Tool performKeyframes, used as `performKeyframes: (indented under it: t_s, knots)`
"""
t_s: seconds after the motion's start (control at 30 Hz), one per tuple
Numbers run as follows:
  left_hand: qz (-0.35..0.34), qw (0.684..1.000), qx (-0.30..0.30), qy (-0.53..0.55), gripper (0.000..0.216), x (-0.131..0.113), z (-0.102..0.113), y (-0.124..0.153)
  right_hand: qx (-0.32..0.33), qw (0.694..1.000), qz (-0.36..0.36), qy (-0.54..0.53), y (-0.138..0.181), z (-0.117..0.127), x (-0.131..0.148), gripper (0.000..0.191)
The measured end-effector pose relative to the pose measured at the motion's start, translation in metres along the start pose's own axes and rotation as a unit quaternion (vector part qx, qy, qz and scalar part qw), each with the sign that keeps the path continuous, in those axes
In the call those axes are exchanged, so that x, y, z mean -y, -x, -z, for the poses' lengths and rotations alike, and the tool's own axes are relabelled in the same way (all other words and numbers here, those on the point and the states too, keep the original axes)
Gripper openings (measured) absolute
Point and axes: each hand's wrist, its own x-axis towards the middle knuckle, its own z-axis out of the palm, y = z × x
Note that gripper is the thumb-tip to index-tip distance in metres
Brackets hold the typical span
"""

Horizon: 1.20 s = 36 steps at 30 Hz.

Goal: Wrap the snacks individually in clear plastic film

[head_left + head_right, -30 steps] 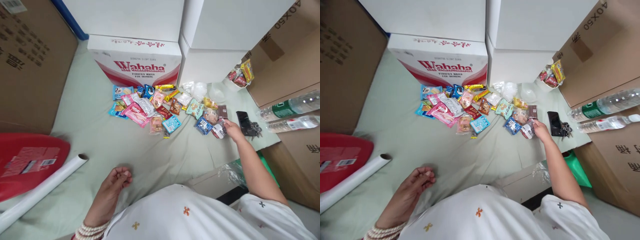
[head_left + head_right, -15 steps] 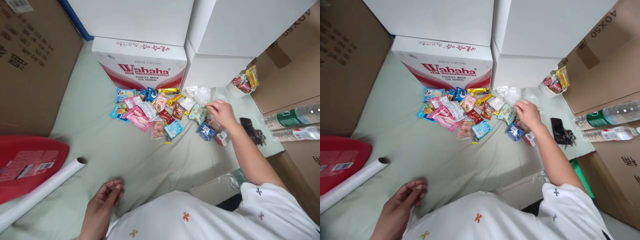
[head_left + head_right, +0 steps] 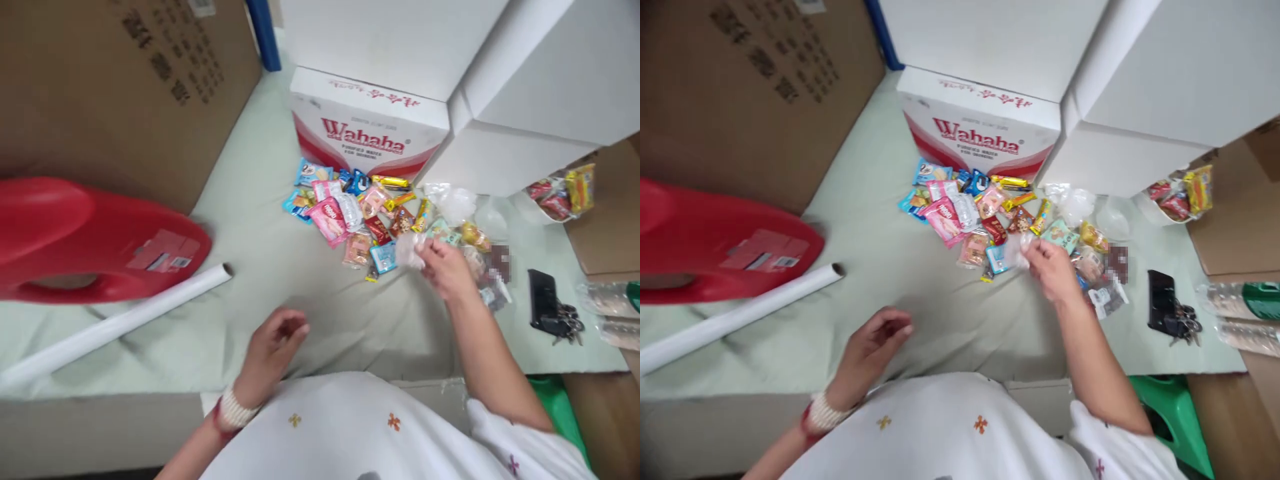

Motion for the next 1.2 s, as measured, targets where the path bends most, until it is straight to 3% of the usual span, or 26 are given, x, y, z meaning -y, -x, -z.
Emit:
performKeyframes:
  t_s: [0.07, 0.13, 0.23, 0.33, 0.53, 0.63, 0.73, 1.0, 1.07, 1.2]
  knots:
    - [-0.108, 0.994, 0.023, -0.01, 0.021, -0.011, -0.025, -0.017, 0.042, 0.992, -0.079, -0.086, 0.035, -0.03, -0.015, 0.05]
    - [-0.169, 0.984, 0.052, -0.012, 0.019, -0.019, -0.049, -0.034, 0.073, 0.979, -0.13, -0.136, 0.06, -0.057, -0.028, 0.053]
    - [-0.172, 0.979, 0.112, -0.009, 0.022, -0.021, -0.077, -0.052, 0.09, 0.963, -0.169, -0.189, 0.078, -0.081, -0.04, 0.052]
    - [-0.135, 0.979, 0.154, 0.012, 0.014, -0.015, -0.09, -0.057, 0.103, 0.958, -0.148, -0.222, 0.082, -0.084, -0.045, 0.047]
    - [-0.035, 0.993, 0.098, 0.063, 0.025, 0.004, -0.083, -0.051, 0.149, 0.983, -0.031, -0.1, 0.081, -0.084, -0.051, 0.036]
    - [-0.006, 0.986, 0.124, 0.108, 0.038, 0.009, -0.075, -0.052, 0.162, 0.982, -0.062, -0.075, 0.078, -0.089, -0.052, 0.037]
    - [0.023, 0.977, 0.153, 0.145, 0.048, 0.009, -0.066, -0.054, 0.161, 0.975, -0.101, -0.116, 0.075, -0.089, -0.051, 0.043]
    - [-0.115, 0.986, 0.122, 0.008, 0.019, 0.0, -0.069, -0.048, 0.125, 0.952, -0.179, -0.217, 0.075, -0.093, -0.048, 0.047]
    - [-0.104, 0.988, 0.113, 0.023, 0.02, 0.001, -0.072, -0.048, 0.118, 0.954, -0.161, -0.223, 0.077, -0.097, -0.049, 0.047]
    - [-0.052, 0.991, 0.096, 0.074, 0.025, 0.004, -0.071, -0.05, 0.116, 0.983, -0.045, -0.131, 0.081, -0.101, -0.053, 0.038]
